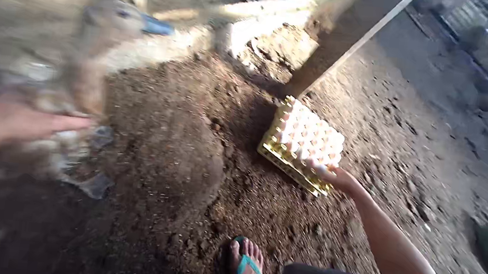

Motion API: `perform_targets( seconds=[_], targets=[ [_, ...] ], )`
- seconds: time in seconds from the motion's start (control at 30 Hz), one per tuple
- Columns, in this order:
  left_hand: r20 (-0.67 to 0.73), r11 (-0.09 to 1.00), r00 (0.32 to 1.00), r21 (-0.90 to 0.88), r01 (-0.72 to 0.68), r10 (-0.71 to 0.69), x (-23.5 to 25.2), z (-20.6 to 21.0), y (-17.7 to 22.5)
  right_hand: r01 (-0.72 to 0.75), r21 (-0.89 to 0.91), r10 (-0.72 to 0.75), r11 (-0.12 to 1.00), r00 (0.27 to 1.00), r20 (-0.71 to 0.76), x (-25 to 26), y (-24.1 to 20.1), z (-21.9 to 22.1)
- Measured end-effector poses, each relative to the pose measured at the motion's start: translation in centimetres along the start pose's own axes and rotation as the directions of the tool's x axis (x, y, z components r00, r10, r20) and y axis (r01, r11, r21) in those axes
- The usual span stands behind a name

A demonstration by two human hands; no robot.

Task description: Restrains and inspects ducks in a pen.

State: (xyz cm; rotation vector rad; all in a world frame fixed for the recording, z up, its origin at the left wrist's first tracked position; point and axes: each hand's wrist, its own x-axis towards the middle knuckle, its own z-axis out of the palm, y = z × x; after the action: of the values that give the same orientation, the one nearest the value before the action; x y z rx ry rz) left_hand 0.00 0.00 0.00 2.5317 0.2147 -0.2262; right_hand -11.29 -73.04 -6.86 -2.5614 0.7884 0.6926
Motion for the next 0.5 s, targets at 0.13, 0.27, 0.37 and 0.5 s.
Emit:
perform_targets(
  seconds=[0.13, 0.27, 0.37, 0.5],
  targets=[
    [0.062, 0.993, 0.991, 0.035, 0.114, -0.116, 0.4, -1.1, -0.1, 0.030, -0.049, -0.031, 0.998, 0.999, -0.013, 0.7, 0.8, 0.2],
    [0.051, 0.995, 0.994, 0.010, 0.096, -0.096, 0.5, -1.1, -0.5, 0.004, 0.092, 0.007, 0.996, 0.993, -0.117, -0.1, 1.4, -0.9],
    [0.062, 0.994, 0.992, 0.041, 0.105, -0.107, 0.4, -1.1, -0.7, 0.194, 0.542, -0.018, 0.818, 0.950, -0.313, -1.0, -0.8, -2.0],
    [0.062, 0.996, 0.995, 0.040, 0.074, -0.076, 0.7, -0.9, -0.9, 0.496, 0.694, -0.353, 0.522, 0.866, -0.353, -2.3, -14.7, -4.4]
  ],
)
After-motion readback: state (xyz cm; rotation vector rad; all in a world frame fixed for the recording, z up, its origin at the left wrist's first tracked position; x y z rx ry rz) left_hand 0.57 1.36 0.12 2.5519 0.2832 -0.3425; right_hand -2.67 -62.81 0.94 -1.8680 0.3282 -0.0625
